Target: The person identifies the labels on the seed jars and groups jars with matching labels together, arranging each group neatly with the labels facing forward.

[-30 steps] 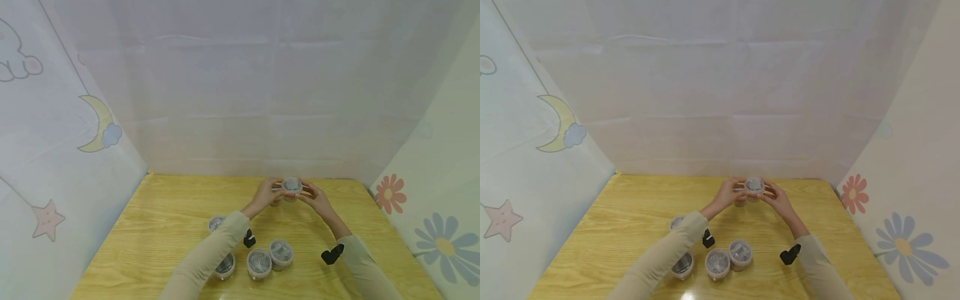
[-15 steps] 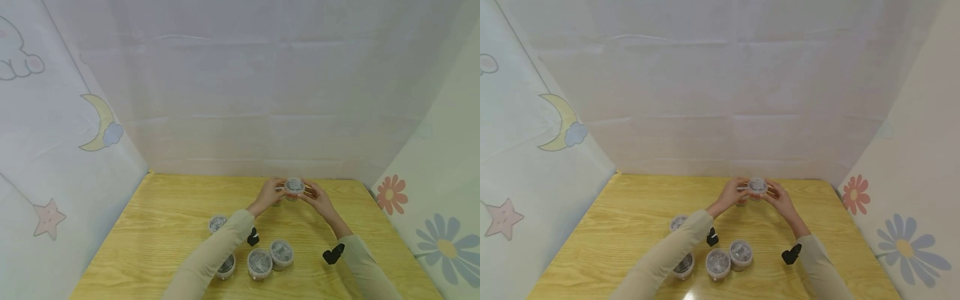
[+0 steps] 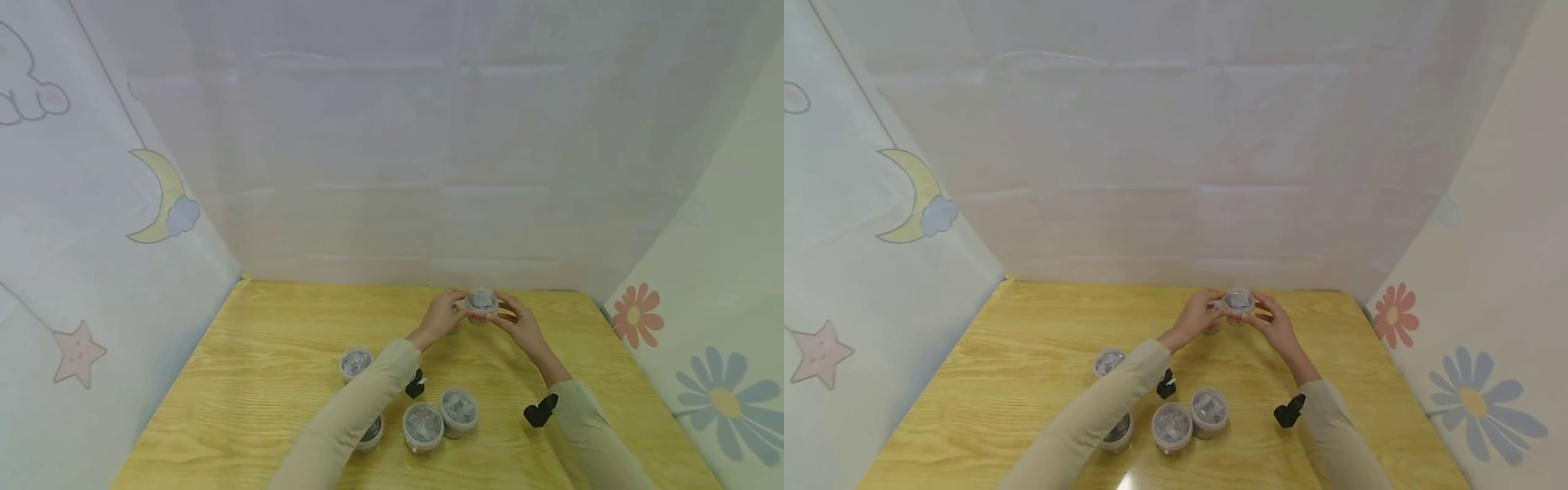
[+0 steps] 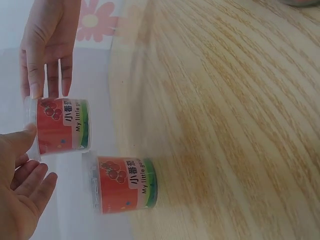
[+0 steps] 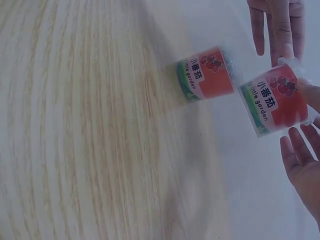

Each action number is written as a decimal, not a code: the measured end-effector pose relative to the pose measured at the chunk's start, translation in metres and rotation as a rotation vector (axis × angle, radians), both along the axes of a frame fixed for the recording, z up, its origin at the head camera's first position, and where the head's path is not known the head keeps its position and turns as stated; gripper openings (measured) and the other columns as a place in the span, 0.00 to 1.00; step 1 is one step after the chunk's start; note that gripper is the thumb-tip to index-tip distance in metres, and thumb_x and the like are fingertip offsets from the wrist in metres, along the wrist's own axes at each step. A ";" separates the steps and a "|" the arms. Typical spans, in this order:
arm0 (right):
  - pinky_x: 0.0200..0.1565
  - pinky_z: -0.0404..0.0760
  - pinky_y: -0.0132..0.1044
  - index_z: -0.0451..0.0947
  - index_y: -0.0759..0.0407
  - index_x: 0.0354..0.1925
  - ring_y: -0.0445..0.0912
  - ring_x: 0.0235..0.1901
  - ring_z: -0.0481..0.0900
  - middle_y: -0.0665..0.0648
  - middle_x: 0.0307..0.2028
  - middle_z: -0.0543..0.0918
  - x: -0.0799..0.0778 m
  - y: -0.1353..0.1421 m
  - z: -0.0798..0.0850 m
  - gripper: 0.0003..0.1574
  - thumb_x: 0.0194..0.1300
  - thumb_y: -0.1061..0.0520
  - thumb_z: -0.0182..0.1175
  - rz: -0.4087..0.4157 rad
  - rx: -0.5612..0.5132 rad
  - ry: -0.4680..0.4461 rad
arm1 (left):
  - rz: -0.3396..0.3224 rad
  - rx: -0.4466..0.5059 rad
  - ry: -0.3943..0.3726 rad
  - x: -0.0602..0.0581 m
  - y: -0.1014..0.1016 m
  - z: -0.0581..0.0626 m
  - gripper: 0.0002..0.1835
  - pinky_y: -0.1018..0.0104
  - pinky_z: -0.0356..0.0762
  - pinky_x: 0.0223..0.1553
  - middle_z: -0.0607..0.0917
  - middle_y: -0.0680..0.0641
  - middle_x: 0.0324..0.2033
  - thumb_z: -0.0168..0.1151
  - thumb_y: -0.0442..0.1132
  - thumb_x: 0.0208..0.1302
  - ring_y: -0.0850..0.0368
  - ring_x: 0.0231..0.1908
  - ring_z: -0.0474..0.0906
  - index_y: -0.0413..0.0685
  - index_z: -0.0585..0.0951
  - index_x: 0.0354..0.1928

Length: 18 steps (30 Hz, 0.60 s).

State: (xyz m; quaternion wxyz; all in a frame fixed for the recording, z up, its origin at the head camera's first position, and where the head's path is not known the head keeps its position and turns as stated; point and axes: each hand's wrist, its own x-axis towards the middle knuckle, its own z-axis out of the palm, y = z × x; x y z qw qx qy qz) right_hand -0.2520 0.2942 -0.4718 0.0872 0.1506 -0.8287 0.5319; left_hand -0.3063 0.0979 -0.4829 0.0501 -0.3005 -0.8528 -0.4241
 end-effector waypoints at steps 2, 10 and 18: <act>0.54 0.67 0.63 0.57 0.68 0.67 0.67 0.57 0.64 0.73 0.62 0.60 -0.001 0.001 -0.001 0.36 0.63 0.66 0.58 -0.012 0.010 0.003 | 0.015 -0.037 0.023 -0.001 0.003 -0.001 0.24 0.72 0.77 0.46 0.78 0.47 0.53 0.61 0.44 0.61 0.55 0.49 0.77 0.45 0.75 0.59; 0.54 0.70 0.58 0.57 0.67 0.67 0.65 0.57 0.65 0.70 0.62 0.62 -0.014 0.016 -0.022 0.38 0.63 0.63 0.59 -0.025 0.013 0.011 | 0.040 -0.133 0.030 0.000 0.011 -0.003 0.26 0.66 0.72 0.56 0.77 0.49 0.57 0.61 0.46 0.61 0.57 0.57 0.73 0.47 0.73 0.61; 0.55 0.67 0.61 0.56 0.69 0.67 0.68 0.57 0.64 0.73 0.62 0.61 -0.015 0.017 -0.026 0.38 0.63 0.63 0.58 -0.018 0.022 -0.008 | 0.033 -0.214 0.076 0.001 0.016 -0.004 0.25 0.63 0.71 0.58 0.76 0.48 0.57 0.59 0.46 0.63 0.56 0.57 0.73 0.45 0.73 0.61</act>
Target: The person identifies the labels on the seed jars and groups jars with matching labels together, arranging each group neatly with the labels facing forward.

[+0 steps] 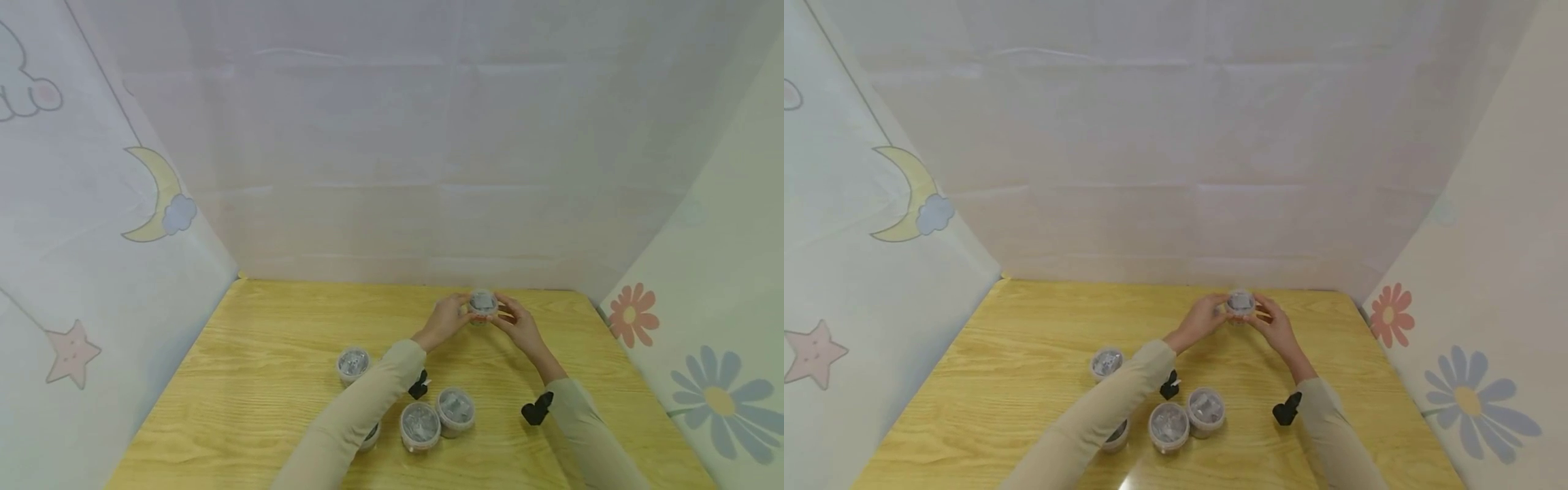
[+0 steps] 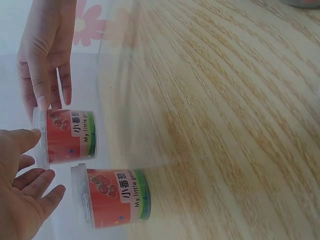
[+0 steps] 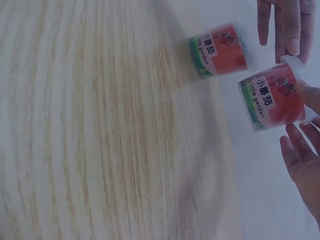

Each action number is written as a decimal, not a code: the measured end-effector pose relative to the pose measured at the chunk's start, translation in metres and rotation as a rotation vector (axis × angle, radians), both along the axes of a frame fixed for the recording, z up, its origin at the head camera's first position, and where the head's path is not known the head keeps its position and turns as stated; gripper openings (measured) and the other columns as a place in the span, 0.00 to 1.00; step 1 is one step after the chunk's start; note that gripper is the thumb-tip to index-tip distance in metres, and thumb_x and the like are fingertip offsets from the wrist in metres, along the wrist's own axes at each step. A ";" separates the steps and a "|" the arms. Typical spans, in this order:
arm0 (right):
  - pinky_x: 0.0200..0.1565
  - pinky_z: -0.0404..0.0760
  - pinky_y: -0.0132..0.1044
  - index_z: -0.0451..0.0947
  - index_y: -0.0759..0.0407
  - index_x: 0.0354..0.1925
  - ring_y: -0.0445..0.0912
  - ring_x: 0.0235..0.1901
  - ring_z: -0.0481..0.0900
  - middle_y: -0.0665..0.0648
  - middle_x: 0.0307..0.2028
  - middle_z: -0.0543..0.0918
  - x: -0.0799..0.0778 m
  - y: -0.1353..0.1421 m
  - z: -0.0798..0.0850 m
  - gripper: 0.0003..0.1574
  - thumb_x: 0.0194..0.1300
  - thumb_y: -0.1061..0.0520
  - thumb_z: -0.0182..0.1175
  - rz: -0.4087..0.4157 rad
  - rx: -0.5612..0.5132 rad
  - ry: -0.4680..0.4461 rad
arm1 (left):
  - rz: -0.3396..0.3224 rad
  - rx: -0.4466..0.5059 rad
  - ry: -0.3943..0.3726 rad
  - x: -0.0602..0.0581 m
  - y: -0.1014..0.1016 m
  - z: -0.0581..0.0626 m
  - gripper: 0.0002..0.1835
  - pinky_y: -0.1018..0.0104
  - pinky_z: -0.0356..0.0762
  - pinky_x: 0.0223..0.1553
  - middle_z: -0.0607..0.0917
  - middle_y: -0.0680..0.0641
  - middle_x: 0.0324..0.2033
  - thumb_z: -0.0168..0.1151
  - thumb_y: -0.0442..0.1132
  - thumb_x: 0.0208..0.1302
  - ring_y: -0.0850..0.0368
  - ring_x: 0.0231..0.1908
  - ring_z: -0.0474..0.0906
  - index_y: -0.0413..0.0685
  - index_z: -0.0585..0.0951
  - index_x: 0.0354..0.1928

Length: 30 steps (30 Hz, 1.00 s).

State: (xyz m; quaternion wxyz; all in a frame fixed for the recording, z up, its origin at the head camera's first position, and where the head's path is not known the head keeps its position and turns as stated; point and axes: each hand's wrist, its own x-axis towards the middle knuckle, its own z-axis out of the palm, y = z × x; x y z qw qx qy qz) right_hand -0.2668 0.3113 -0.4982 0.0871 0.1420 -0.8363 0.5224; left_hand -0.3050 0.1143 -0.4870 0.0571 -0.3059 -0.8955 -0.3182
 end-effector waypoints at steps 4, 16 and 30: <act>0.56 0.65 0.65 0.56 0.73 0.65 0.71 0.57 0.64 0.76 0.61 0.61 0.005 -0.005 0.008 0.37 0.62 0.67 0.58 0.001 0.001 -0.014 | -0.005 -0.008 -0.018 0.000 0.001 -0.001 0.25 0.62 0.71 0.58 0.76 0.47 0.58 0.58 0.46 0.64 0.56 0.57 0.73 0.45 0.72 0.61; 0.56 0.69 0.59 0.57 0.66 0.67 0.68 0.58 0.66 0.71 0.64 0.61 -0.016 0.011 -0.028 0.39 0.63 0.59 0.60 -0.027 0.060 -0.023 | -0.054 -0.028 -0.077 -0.001 0.007 -0.011 0.31 0.65 0.71 0.57 0.71 0.45 0.61 0.58 0.44 0.64 0.54 0.60 0.69 0.43 0.63 0.67; 0.55 0.69 0.59 0.57 0.69 0.67 0.68 0.57 0.66 0.72 0.63 0.61 -0.017 0.013 -0.040 0.37 0.64 0.59 0.58 -0.041 0.096 -0.017 | -0.019 -0.214 0.026 -0.001 0.011 -0.017 0.30 0.44 0.61 0.63 0.71 0.47 0.61 0.58 0.48 0.64 0.49 0.65 0.62 0.49 0.65 0.67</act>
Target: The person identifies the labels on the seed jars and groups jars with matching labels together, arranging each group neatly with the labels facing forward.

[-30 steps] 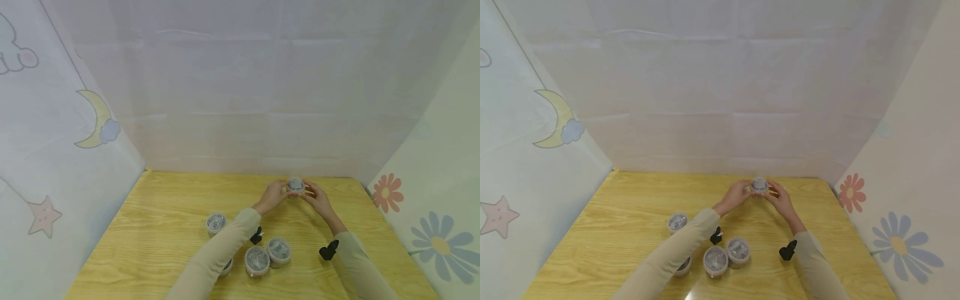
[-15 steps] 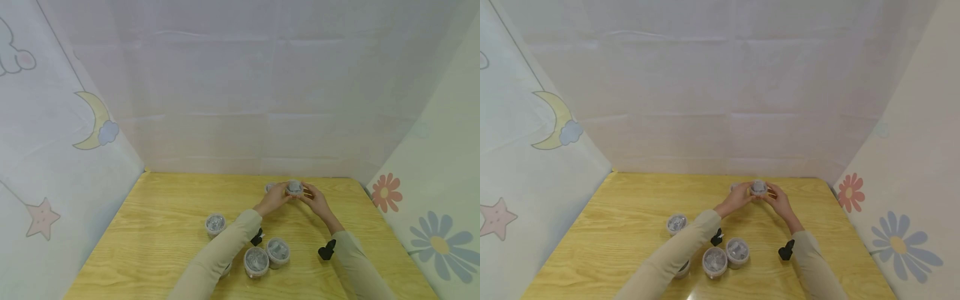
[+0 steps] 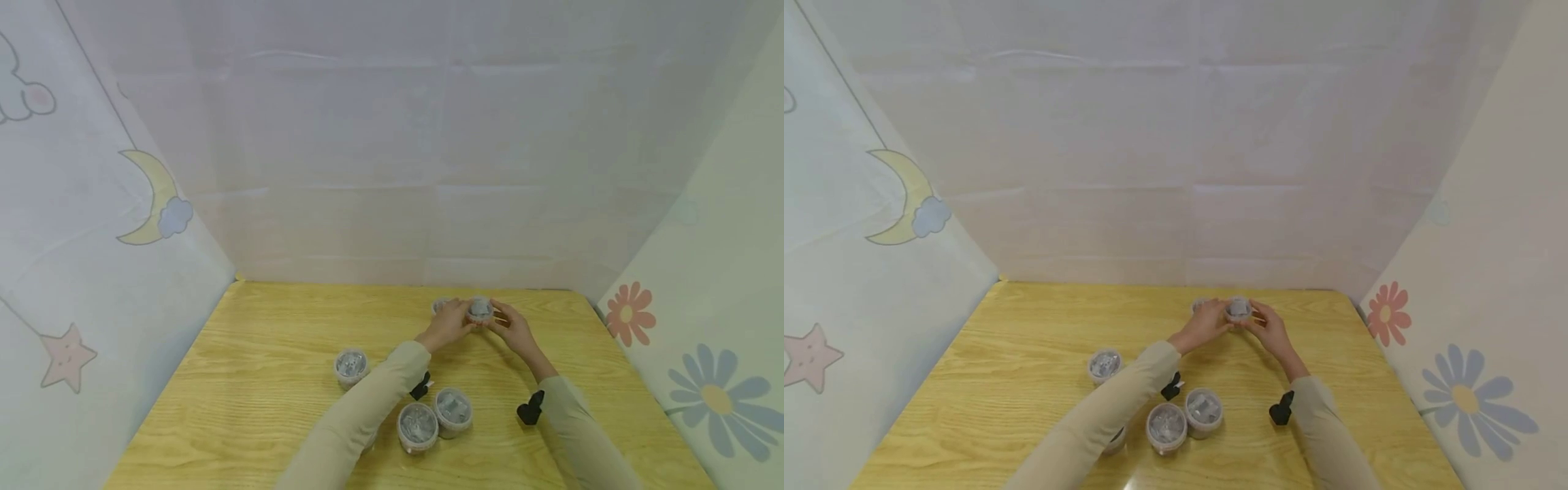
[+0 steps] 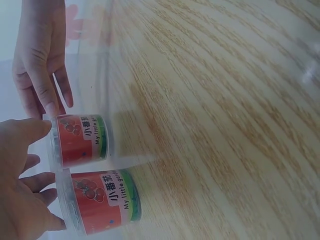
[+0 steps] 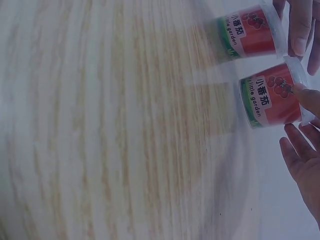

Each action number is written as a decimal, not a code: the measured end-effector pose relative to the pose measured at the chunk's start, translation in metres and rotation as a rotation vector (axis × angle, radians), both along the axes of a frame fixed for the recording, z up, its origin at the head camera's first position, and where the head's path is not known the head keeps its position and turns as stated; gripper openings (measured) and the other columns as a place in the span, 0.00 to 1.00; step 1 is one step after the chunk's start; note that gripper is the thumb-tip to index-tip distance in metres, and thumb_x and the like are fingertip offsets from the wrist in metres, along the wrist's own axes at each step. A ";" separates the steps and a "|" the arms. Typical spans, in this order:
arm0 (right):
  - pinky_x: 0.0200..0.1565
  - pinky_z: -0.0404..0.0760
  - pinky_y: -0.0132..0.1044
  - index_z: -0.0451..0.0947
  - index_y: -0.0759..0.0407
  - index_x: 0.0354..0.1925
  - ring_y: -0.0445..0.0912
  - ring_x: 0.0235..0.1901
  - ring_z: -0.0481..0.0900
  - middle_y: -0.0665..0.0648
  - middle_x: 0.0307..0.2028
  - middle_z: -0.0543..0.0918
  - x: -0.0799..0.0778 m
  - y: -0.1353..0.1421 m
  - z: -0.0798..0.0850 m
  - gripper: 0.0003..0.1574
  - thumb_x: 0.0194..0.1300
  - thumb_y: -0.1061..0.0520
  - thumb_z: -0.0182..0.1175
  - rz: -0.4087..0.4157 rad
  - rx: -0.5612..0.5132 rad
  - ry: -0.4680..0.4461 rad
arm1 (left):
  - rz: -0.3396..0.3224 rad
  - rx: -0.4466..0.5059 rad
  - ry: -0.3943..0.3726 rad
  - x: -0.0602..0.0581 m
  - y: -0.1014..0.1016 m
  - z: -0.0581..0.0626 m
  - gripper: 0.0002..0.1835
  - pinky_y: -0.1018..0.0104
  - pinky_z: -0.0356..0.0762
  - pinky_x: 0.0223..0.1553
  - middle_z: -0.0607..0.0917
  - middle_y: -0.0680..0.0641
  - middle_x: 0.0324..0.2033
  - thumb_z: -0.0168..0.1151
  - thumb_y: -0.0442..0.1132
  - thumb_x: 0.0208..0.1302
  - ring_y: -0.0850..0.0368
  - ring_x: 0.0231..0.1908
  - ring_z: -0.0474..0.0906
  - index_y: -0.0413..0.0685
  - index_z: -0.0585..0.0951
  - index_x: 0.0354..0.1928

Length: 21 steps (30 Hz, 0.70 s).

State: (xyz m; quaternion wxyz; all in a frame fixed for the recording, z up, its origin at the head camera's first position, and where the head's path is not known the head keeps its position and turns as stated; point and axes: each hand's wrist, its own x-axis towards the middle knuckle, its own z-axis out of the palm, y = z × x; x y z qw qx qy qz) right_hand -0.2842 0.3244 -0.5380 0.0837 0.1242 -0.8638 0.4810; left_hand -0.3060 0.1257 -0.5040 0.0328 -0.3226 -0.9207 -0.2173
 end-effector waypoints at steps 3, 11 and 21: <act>0.55 0.69 0.59 0.56 0.70 0.66 0.68 0.57 0.66 0.73 0.63 0.61 0.001 -0.001 0.000 0.38 0.64 0.59 0.59 0.001 0.013 0.003 | 0.016 -0.048 0.000 0.001 0.001 0.000 0.30 0.38 0.56 0.63 0.71 0.47 0.62 0.58 0.49 0.64 0.46 0.66 0.59 0.51 0.65 0.67; 0.55 0.66 0.63 0.56 0.76 0.64 0.72 0.57 0.64 0.77 0.62 0.59 0.015 -0.011 0.022 0.36 0.62 0.68 0.57 0.021 -0.039 -0.017 | 0.039 -0.164 0.026 0.001 0.005 0.000 0.31 0.40 0.54 0.64 0.69 0.49 0.64 0.55 0.54 0.65 0.48 0.68 0.56 0.55 0.63 0.67; 0.55 0.68 0.61 0.56 0.75 0.65 0.71 0.57 0.65 0.76 0.62 0.60 0.007 -0.003 0.009 0.36 0.62 0.66 0.58 0.019 -0.028 -0.011 | 0.037 -0.201 0.009 -0.003 0.009 -0.007 0.33 0.41 0.51 0.66 0.65 0.48 0.66 0.56 0.55 0.64 0.47 0.69 0.52 0.55 0.61 0.68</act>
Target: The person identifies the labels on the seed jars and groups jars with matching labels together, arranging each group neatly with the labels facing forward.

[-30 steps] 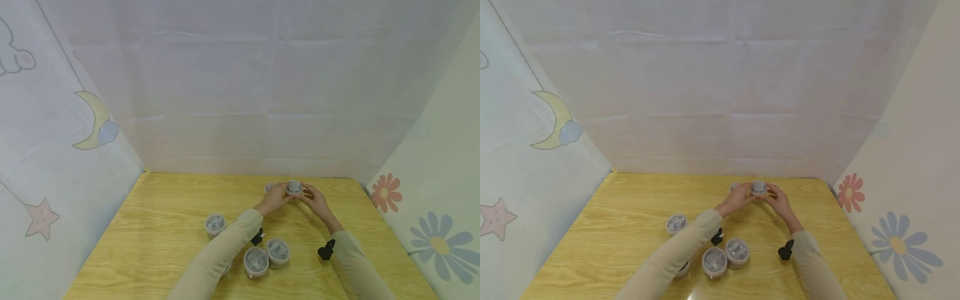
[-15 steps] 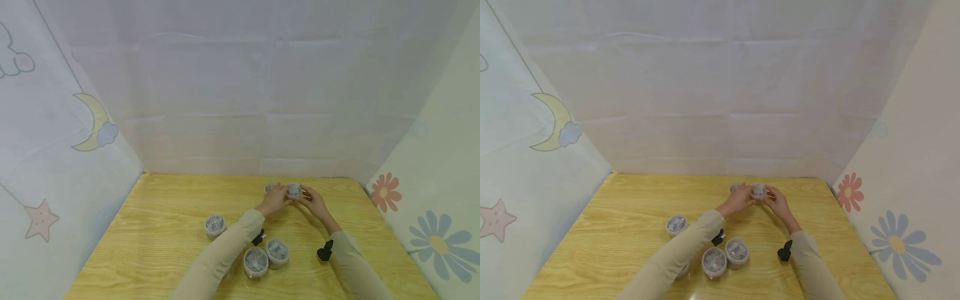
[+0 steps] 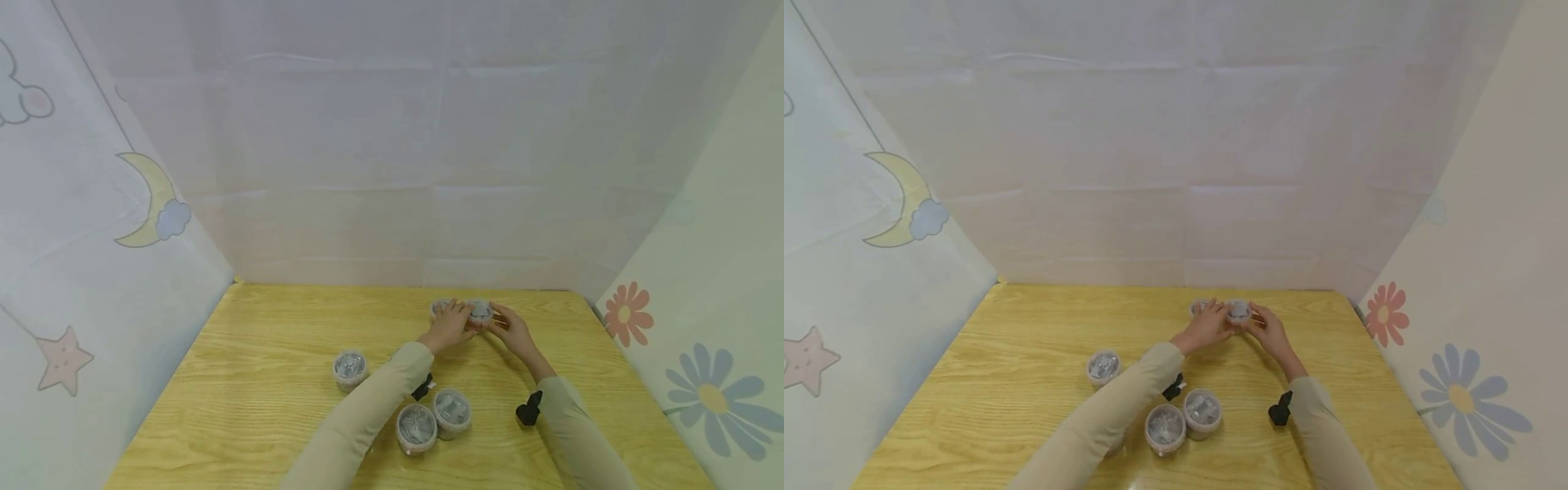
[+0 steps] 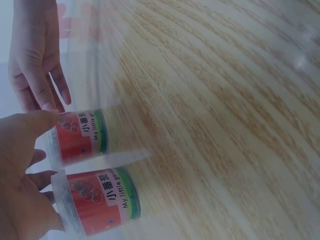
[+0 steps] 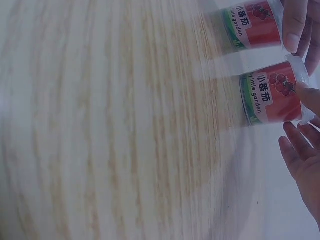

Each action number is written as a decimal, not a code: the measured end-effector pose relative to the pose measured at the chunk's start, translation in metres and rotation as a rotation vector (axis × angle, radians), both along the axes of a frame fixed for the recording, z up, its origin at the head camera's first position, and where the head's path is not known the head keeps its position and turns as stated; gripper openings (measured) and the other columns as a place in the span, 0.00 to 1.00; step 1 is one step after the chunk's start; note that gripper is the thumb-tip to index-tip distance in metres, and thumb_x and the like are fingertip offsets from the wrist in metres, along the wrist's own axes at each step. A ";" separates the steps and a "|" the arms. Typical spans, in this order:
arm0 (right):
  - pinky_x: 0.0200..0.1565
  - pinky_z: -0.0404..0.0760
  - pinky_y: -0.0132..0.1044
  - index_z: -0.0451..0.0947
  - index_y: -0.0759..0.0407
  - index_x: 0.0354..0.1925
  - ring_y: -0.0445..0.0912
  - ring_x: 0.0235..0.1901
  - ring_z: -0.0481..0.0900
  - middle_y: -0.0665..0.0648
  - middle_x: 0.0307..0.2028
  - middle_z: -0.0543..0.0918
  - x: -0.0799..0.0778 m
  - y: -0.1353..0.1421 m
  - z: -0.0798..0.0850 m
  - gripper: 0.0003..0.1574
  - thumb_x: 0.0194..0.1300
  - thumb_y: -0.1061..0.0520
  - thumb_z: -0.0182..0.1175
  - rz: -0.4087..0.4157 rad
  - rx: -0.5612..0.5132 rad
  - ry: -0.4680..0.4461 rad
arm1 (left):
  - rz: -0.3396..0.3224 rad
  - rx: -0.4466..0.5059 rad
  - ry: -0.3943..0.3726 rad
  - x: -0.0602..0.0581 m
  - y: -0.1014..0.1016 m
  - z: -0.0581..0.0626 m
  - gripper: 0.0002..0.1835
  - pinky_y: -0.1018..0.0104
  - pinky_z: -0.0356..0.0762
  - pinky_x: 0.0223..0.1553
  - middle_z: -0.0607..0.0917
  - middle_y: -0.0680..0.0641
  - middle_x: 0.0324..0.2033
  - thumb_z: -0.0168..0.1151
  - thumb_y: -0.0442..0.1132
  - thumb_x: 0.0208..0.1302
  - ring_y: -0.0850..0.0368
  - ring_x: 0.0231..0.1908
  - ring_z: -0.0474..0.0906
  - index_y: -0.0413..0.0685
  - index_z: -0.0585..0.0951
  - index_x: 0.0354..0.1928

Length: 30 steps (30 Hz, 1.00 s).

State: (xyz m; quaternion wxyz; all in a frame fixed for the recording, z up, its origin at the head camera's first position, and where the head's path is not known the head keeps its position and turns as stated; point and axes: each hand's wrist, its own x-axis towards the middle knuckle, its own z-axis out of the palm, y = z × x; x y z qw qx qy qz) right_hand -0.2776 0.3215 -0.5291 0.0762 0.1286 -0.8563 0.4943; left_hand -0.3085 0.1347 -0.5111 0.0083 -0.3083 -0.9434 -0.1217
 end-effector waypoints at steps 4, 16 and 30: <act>0.55 0.69 0.58 0.56 0.71 0.66 0.69 0.57 0.66 0.74 0.63 0.61 -0.008 0.006 -0.014 0.37 0.63 0.62 0.58 -0.012 0.025 0.010 | 0.003 -0.007 -0.008 -0.001 0.001 -0.001 0.34 0.40 0.50 0.66 0.64 0.49 0.66 0.56 0.56 0.63 0.48 0.69 0.51 0.55 0.61 0.69; 0.56 0.67 0.61 0.55 0.71 0.67 0.69 0.59 0.63 0.74 0.63 0.60 -0.009 0.007 -0.015 0.36 0.65 0.60 0.56 -0.024 0.028 -0.005 | 0.021 -0.037 0.004 -0.001 0.002 0.002 0.35 0.40 0.48 0.66 0.63 0.51 0.67 0.56 0.57 0.63 0.49 0.70 0.50 0.57 0.61 0.69; 0.59 0.60 0.64 0.53 0.66 0.69 0.67 0.64 0.54 0.71 0.67 0.55 -0.004 0.006 -0.004 0.40 0.66 0.55 0.57 -0.035 0.034 -0.043 | -0.005 -0.009 -0.018 -0.001 0.000 0.000 0.35 0.38 0.45 0.66 0.60 0.48 0.68 0.57 0.54 0.63 0.46 0.70 0.48 0.56 0.58 0.70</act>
